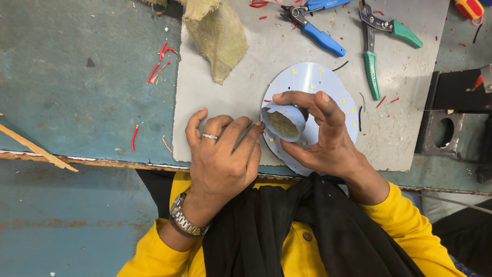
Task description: The person solders red and black wires to a circular LED panel. They strip wire ends, apply flux, solder connections, and trim excess wire using pliers and a soldering iron.
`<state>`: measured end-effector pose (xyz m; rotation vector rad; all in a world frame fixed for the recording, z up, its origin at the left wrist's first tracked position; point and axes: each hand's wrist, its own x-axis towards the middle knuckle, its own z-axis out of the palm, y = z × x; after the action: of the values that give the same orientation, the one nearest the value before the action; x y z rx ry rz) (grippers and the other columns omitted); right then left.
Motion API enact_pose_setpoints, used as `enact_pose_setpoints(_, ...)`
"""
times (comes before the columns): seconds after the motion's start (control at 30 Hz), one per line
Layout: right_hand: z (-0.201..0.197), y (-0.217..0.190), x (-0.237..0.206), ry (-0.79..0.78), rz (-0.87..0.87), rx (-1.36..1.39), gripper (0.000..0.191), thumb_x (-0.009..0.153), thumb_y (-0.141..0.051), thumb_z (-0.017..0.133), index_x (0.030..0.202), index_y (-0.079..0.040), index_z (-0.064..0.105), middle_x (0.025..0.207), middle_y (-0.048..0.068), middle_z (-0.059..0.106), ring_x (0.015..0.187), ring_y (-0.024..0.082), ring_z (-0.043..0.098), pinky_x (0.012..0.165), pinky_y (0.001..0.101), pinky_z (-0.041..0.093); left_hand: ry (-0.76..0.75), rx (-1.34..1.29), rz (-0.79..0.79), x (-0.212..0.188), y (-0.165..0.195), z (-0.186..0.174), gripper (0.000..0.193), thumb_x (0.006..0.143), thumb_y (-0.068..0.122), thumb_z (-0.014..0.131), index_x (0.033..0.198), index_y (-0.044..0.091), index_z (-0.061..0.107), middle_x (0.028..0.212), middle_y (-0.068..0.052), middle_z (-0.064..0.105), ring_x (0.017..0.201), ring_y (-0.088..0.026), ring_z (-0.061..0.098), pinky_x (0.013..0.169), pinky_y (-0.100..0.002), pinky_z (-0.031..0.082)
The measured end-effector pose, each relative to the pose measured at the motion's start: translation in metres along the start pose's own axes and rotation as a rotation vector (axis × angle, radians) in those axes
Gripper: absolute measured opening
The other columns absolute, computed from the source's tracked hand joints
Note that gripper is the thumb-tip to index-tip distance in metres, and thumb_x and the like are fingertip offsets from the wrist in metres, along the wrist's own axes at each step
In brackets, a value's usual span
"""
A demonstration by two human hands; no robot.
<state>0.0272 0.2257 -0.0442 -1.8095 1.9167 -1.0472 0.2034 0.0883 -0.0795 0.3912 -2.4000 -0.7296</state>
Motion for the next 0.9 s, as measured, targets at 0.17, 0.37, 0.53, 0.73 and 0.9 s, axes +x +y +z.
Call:
enact_pose_setpoints(0.17, -0.0001, -0.0008, -0.0001, -0.001, -0.001, -0.003, 0.124, 0.086, 0.01, 0.08, 0.163, -0.042, -0.003, 0.141, 0.021, 0.056, 0.128, 0.032, 0.066, 0.1, 0.0415, 0.059, 0.001, 0.005, -0.002, -0.0001, 0.0005, 0.0001, 0.028, 0.087, 0.013, 0.074, 0.114, 0.008, 0.077, 0.113, -0.002, 0.066, 0.105, -0.022, 0.059, 0.116, -0.055, 0.031)
enact_pose_setpoints(0.37, -0.0026, -0.0023, -0.0022, -0.008, 0.011, -0.018, 0.123, 0.086, 0.01, 0.08, 0.162, -0.041, -0.003, 0.141, 0.021, 0.057, 0.127, 0.031, 0.067, 0.098, 0.04, 0.06, 0.003, 0.002, 0.003, 0.0005, 0.0007, -0.0002, 0.027, 0.087, 0.013, 0.074, 0.113, 0.008, 0.076, 0.113, -0.003, 0.067, 0.105, -0.022, 0.059, 0.115, -0.055, 0.032)
enact_pose_setpoints(0.53, -0.0041, -0.004, -0.0038, -0.007, 0.016, -0.062, 0.121, 0.087, 0.007, 0.08, 0.162, -0.039, -0.003, 0.142, 0.018, 0.058, 0.126, 0.03, 0.067, 0.093, 0.0366, 0.056, 0.002, 0.004, 0.004, 0.0012, 0.0017, -0.0007, 0.025, 0.087, 0.012, 0.074, 0.112, 0.009, 0.076, 0.112, -0.002, 0.067, 0.105, -0.022, 0.059, 0.115, -0.054, 0.032)
enact_pose_setpoints(0.73, -0.0038, -0.0057, -0.0024, -0.012, 0.028, -0.047, 0.121, 0.087, 0.006, 0.08, 0.163, -0.039, -0.002, 0.143, 0.016, 0.058, 0.128, 0.029, 0.066, 0.092, 0.0339, 0.053, 0.004, 0.002, 0.006, 0.0016, 0.0022, -0.001, 0.024, 0.087, 0.012, 0.074, 0.111, 0.009, 0.076, 0.112, -0.002, 0.067, 0.104, -0.022, 0.059, 0.114, -0.054, 0.032)
enact_pose_setpoints(0.9, -0.0047, -0.0072, -0.0014, -0.02, 0.021, -0.059, 0.121, 0.087, 0.005, 0.08, 0.163, -0.039, -0.002, 0.144, 0.015, 0.058, 0.126, 0.027, 0.066, 0.093, 0.0344, 0.054, 0.009, 0.004, 0.007, 0.0016, 0.0025, -0.0005, 0.023, 0.087, 0.012, 0.074, 0.11, 0.008, 0.077, 0.112, -0.002, 0.067, 0.105, -0.021, 0.059, 0.115, -0.053, 0.032)
